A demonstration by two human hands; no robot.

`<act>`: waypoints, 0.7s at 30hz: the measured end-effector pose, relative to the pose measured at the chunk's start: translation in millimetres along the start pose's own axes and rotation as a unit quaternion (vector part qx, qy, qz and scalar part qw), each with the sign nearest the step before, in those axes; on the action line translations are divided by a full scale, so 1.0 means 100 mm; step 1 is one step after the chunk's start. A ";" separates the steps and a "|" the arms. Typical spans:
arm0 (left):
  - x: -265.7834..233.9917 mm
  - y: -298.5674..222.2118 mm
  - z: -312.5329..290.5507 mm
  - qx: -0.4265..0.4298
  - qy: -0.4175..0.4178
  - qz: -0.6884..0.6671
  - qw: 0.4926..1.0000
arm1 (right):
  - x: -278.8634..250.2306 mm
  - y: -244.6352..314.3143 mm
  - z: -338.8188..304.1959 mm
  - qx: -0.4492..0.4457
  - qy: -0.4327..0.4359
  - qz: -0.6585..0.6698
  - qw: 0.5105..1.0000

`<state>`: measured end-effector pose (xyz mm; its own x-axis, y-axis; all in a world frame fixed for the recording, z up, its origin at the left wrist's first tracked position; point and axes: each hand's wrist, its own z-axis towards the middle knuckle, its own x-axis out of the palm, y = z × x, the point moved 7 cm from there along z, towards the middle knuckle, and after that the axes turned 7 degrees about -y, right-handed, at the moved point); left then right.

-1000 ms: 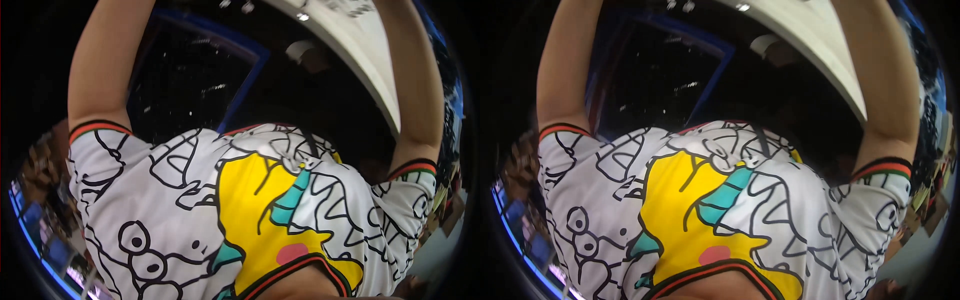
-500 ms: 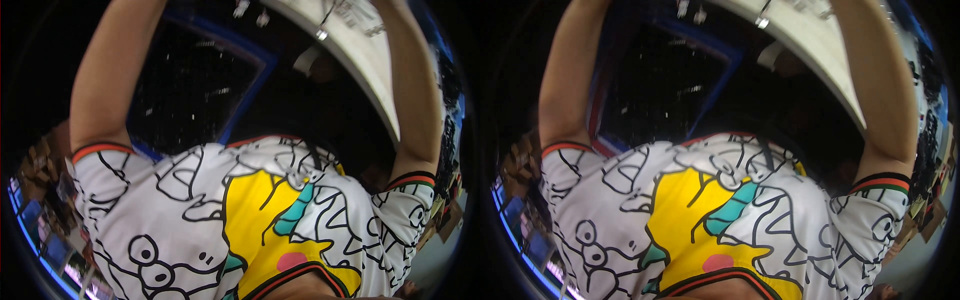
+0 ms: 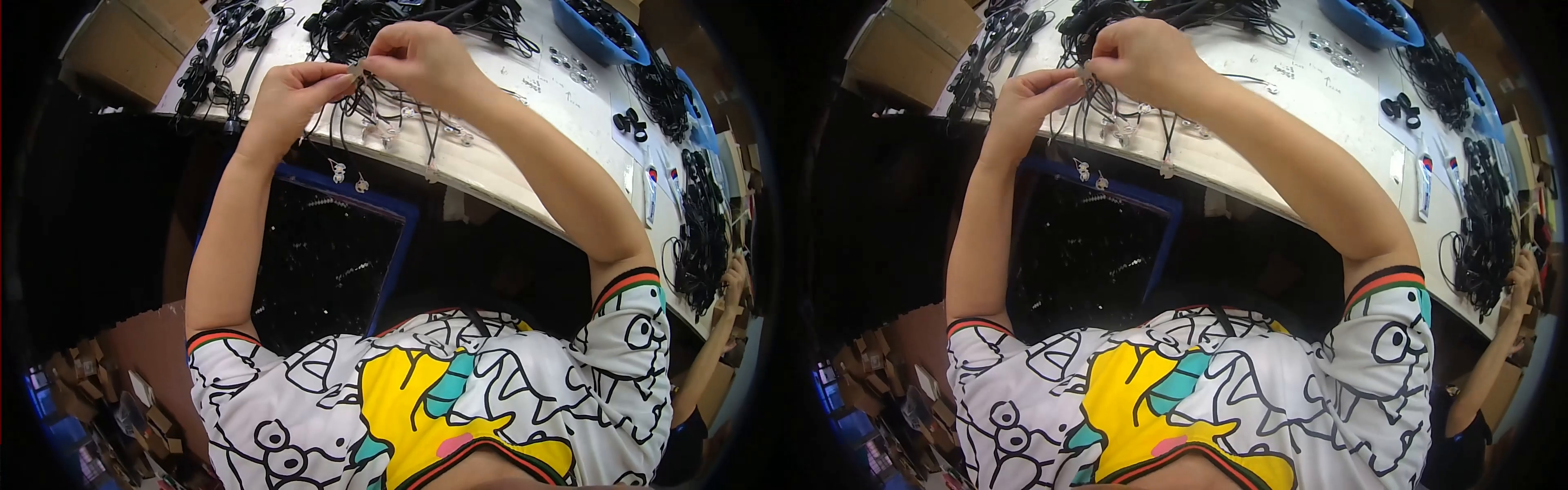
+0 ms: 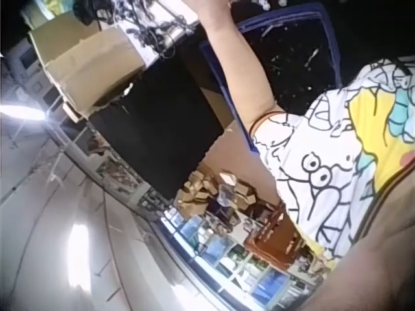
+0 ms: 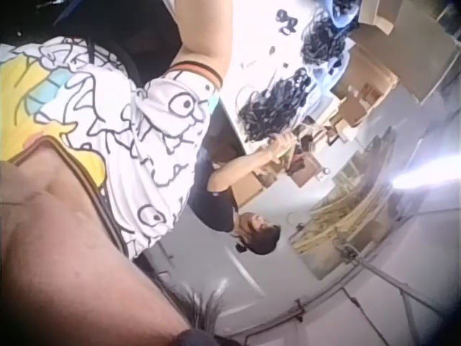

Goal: The person assembles electronic components by connecting small connectors on cables to plastic housings, then applies glue to the housings with an adhesive tube.

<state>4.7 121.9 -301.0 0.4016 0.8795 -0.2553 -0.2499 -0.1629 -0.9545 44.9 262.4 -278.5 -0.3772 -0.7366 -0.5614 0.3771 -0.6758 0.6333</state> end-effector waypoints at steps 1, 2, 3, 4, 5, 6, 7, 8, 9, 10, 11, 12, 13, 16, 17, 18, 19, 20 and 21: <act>0.02 0.07 0.02 -0.050 0.030 -0.069 0.996 | 0.11 -0.19 0.01 0.176 0.111 0.184 0.961; 0.03 0.07 0.02 -0.047 0.034 -0.067 0.996 | 0.17 -0.22 -0.02 0.253 0.164 0.333 0.893; 0.06 0.08 0.00 -0.068 0.054 -0.124 0.988 | 0.20 -0.24 -0.06 0.284 0.177 0.369 0.867; 0.11 0.09 0.00 -0.091 0.073 -0.180 0.977 | 0.26 -0.27 -0.10 0.314 0.191 0.406 0.837; 0.11 0.08 0.01 -0.093 0.055 -0.091 0.990 | 0.22 -0.32 -0.07 0.256 0.153 0.283 0.912; 0.14 0.07 0.02 -0.092 0.059 -0.088 0.990 | 0.16 -0.33 -0.04 0.192 0.112 0.153 0.963; 0.13 0.03 0.02 -0.069 0.036 -0.034 0.996 | -0.03 -0.11 -0.03 0.044 0.016 -0.069 0.996; 0.12 0.00 0.02 -0.046 0.014 0.020 0.999 | -0.03 -0.13 -0.05 0.045 0.015 -0.068 0.997; 0.14 -0.04 0.03 -0.028 0.014 0.022 0.999 | -0.10 -0.09 -0.05 -0.009 -0.057 -0.064 0.996; 0.16 -0.05 0.02 -0.030 0.016 0.024 0.999 | -0.20 0.00 -0.09 -0.061 -0.129 -0.060 0.988; 0.15 -0.08 0.03 -0.011 0.015 0.046 0.999 | -0.18 -0.06 -0.06 -0.021 -0.083 -0.011 0.996; 0.15 -0.11 0.05 0.007 0.014 0.067 0.998 | -0.21 -0.05 -0.02 -0.017 -0.083 -0.010 0.996; 0.14 -0.12 0.05 0.011 0.011 0.049 0.999 | -0.14 -0.04 0.01 -0.001 -0.011 -0.028 1.000; 0.12 -0.14 0.08 0.012 0.016 0.036 0.999 | -0.15 0.04 0.08 0.006 0.042 0.010 0.999; 0.09 -0.13 0.08 0.006 0.015 0.046 0.999 | -0.09 -0.02 0.10 0.054 0.091 0.042 0.993; 0.05 -0.07 0.11 -0.013 0.020 0.048 0.999 | -0.04 -0.06 0.11 0.102 0.139 0.075 0.982; 0.04 -0.03 0.12 -0.039 0.029 0.000 0.999 | 0.00 -0.10 0.11 0.148 0.153 0.087 0.973; 0.05 -0.02 0.14 -0.062 0.041 -0.047 0.996 | -0.01 -0.07 0.08 0.182 0.186 0.151 0.954; 0.07 0.03 0.16 -0.090 0.064 -0.128 0.986 | 0.17 -0.26 0.13 0.203 0.207 0.237 0.927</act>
<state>-7.7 134.5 -303.0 0.5424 0.8400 -0.0100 0.0290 -0.0305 -0.9991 17.9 267.8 -297.4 0.1379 -0.9522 -0.2727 0.0355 -0.2704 0.9621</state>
